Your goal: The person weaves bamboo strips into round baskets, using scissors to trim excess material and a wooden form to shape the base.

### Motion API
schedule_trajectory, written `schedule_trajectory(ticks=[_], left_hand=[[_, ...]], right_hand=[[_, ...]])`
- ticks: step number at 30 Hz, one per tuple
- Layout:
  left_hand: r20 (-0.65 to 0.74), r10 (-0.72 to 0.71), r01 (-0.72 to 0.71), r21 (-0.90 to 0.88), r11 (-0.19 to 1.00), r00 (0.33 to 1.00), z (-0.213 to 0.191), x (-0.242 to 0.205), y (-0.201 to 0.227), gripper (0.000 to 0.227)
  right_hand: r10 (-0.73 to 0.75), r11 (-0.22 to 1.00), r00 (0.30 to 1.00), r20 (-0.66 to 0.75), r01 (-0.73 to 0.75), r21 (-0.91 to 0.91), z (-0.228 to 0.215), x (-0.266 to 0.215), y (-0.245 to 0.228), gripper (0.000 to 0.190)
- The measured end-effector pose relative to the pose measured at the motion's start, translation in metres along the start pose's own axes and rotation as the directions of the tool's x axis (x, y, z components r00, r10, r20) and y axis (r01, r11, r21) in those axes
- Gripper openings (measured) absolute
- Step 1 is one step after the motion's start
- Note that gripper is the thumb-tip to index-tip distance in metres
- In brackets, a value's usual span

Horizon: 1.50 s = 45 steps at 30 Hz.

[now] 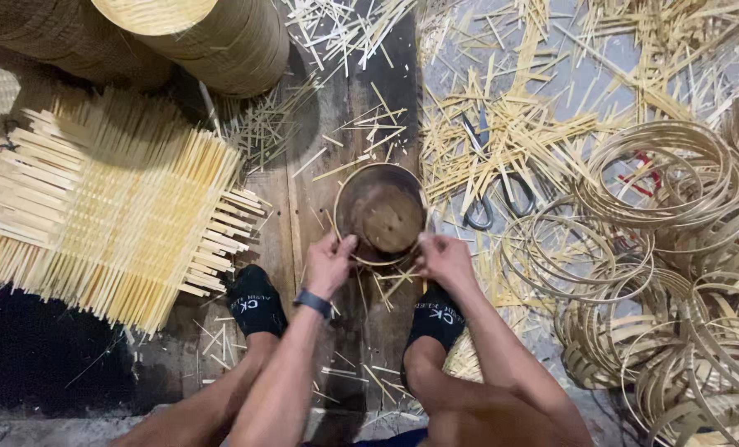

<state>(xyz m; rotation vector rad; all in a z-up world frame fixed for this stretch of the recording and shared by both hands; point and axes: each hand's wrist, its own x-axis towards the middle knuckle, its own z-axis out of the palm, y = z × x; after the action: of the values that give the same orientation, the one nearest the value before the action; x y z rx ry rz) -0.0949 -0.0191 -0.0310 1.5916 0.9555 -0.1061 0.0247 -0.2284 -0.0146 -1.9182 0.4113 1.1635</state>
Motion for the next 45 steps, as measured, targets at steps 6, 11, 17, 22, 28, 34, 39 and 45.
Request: schedule_trajectory(ticks=[6, 11, 17, 22, 28, 34, 39, 45], left_hand=[[0.016, 0.744, -0.73, 0.208, 0.651, 0.668, 0.008, -0.035, 0.087, 0.042], [0.044, 0.523, -0.511, 0.289, 0.809, 0.852, 0.019, -0.019, 0.072, 0.043], [-0.195, 0.111, -0.082, 0.152, 0.985, 0.974, -0.038, 0.079, -0.004, 0.055], [-0.292, 0.432, -0.309, 0.383, 0.87, 0.853, -0.056, 0.083, 0.002, 0.058], [0.346, 0.554, -0.554, 0.79, 0.262, 0.757, 0.017, 0.011, 0.011, 0.042], [0.228, 0.819, -0.715, 0.64, 0.282, 0.527, -0.022, 0.017, 0.049, 0.041], [0.328, 0.622, -0.405, 0.914, -0.019, 0.711, -0.085, 0.097, 0.188, 0.02], [0.117, 0.977, -0.432, 0.901, -0.029, 0.179, -0.194, 0.169, 0.257, 0.017]], right_hand=[[-0.332, 0.943, 0.943, 0.017, 0.331, 0.042, 0.012, -0.021, -0.029, 0.104], [-0.531, 0.847, 0.847, -0.018, 0.531, 0.03, 0.018, -0.01, -0.024, 0.08], [-0.454, 0.607, 0.877, 0.159, 0.173, 0.776, -0.03, -0.008, 0.015, 0.062], [-0.532, 0.476, 0.819, 0.214, 0.081, 0.876, -0.067, -0.006, 0.065, 0.058], [-0.4, 0.706, 0.913, 0.083, 0.249, 0.663, -0.055, 0.014, 0.127, 0.041], [-0.284, 0.761, 0.953, -0.101, 0.289, 0.581, 0.006, 0.026, 0.096, 0.026], [-0.203, 0.881, 0.97, -0.131, 0.239, 0.408, 0.034, 0.017, 0.047, 0.033], [-0.229, 0.91, 0.969, -0.091, 0.246, 0.335, 0.034, 0.019, 0.071, 0.029]])
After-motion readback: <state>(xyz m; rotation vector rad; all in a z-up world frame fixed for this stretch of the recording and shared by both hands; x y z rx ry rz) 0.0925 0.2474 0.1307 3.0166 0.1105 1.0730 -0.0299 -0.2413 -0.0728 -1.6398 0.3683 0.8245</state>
